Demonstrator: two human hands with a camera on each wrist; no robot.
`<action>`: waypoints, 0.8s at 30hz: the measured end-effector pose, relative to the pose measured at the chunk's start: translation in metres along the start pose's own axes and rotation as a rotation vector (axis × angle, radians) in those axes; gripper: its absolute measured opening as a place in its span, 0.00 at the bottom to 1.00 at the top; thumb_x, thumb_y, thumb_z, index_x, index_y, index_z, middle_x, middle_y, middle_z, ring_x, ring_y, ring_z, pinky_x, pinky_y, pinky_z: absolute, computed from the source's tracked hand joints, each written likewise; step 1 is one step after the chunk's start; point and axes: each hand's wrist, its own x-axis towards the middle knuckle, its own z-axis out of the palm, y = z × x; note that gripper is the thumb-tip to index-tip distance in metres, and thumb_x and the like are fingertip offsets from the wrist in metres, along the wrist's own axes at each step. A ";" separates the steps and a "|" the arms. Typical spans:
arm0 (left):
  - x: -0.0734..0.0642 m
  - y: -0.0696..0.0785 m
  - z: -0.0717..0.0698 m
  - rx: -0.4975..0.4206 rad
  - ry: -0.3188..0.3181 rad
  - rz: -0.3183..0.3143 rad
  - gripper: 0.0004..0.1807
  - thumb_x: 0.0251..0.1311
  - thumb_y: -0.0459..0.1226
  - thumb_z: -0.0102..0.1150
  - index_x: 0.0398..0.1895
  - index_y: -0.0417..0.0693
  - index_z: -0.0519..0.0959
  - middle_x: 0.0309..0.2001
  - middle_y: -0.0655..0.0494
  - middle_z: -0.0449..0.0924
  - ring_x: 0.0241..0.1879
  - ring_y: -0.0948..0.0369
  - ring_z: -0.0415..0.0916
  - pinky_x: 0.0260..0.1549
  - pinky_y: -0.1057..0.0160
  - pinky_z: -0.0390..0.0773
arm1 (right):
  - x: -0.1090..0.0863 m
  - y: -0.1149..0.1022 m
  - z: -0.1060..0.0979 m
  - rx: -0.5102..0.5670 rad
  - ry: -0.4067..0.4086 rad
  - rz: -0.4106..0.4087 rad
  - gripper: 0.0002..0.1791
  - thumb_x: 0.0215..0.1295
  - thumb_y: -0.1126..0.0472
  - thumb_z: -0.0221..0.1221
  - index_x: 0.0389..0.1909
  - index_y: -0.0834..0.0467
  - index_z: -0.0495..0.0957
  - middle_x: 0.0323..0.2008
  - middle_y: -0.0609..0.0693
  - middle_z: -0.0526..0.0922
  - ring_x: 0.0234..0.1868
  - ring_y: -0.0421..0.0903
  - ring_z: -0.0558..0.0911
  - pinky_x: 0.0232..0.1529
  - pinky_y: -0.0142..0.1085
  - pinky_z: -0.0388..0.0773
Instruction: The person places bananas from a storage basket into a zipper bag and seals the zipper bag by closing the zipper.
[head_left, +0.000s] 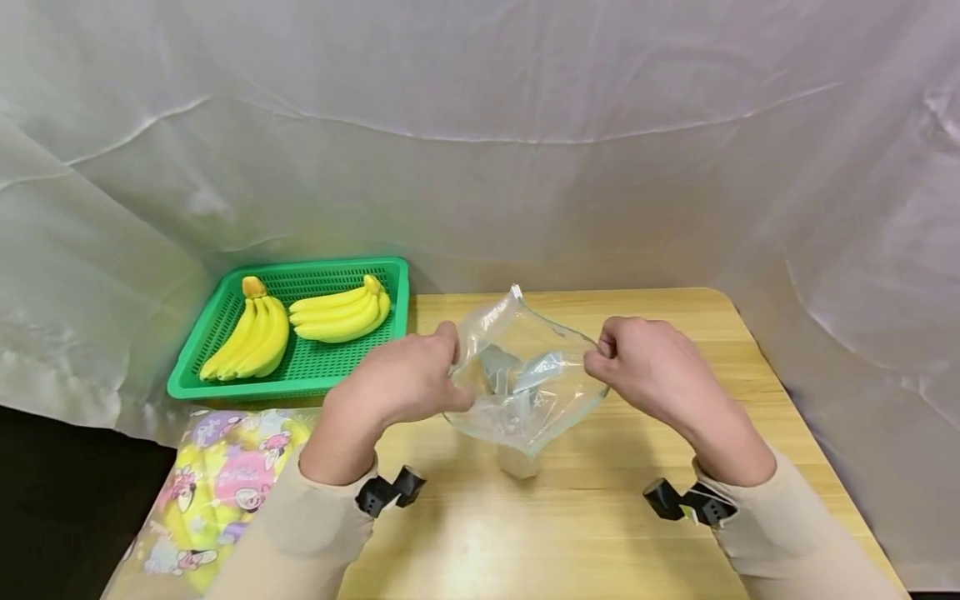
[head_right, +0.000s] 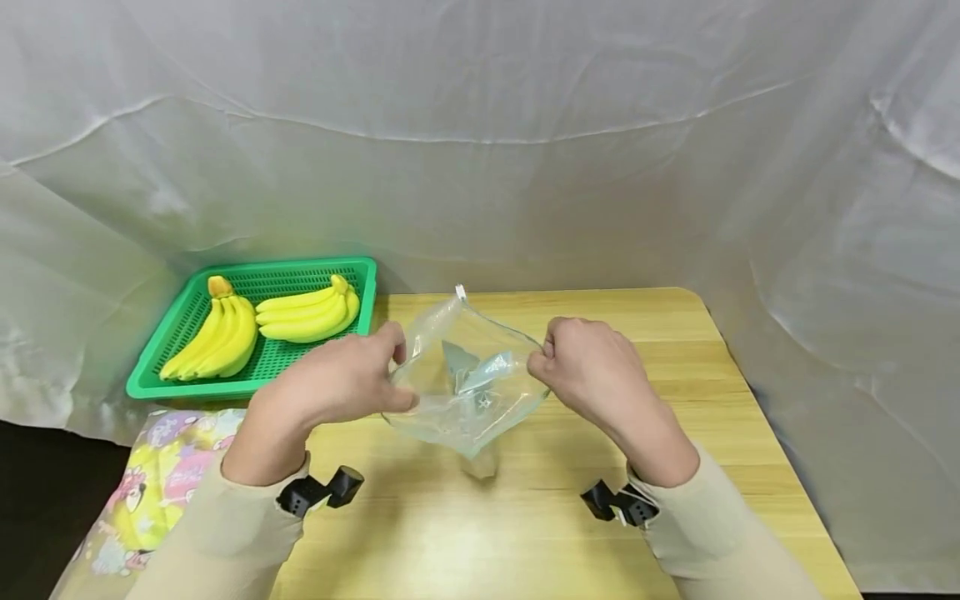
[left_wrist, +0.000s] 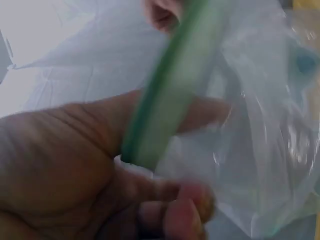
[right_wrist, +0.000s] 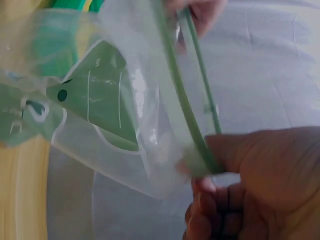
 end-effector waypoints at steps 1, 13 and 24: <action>-0.001 0.002 0.000 -0.040 0.050 0.006 0.17 0.62 0.46 0.67 0.46 0.49 0.73 0.29 0.55 0.80 0.26 0.55 0.75 0.26 0.57 0.73 | -0.001 -0.004 0.000 0.020 0.005 -0.013 0.12 0.65 0.58 0.53 0.22 0.51 0.67 0.19 0.44 0.64 0.22 0.43 0.63 0.29 0.39 0.59; 0.028 0.006 0.009 -0.280 0.435 -0.026 0.07 0.75 0.40 0.54 0.38 0.50 0.79 0.31 0.54 0.81 0.27 0.55 0.75 0.27 0.58 0.74 | 0.005 -0.029 0.015 0.015 -0.049 -0.101 0.10 0.67 0.58 0.65 0.27 0.53 0.75 0.24 0.46 0.77 0.25 0.44 0.74 0.27 0.39 0.69; 0.042 0.009 0.020 -0.236 0.413 -0.002 0.07 0.72 0.42 0.59 0.35 0.53 0.81 0.29 0.58 0.81 0.28 0.56 0.77 0.27 0.58 0.74 | 0.013 -0.023 0.024 0.082 0.073 -0.078 0.14 0.69 0.55 0.57 0.22 0.52 0.73 0.18 0.45 0.71 0.20 0.45 0.70 0.24 0.39 0.64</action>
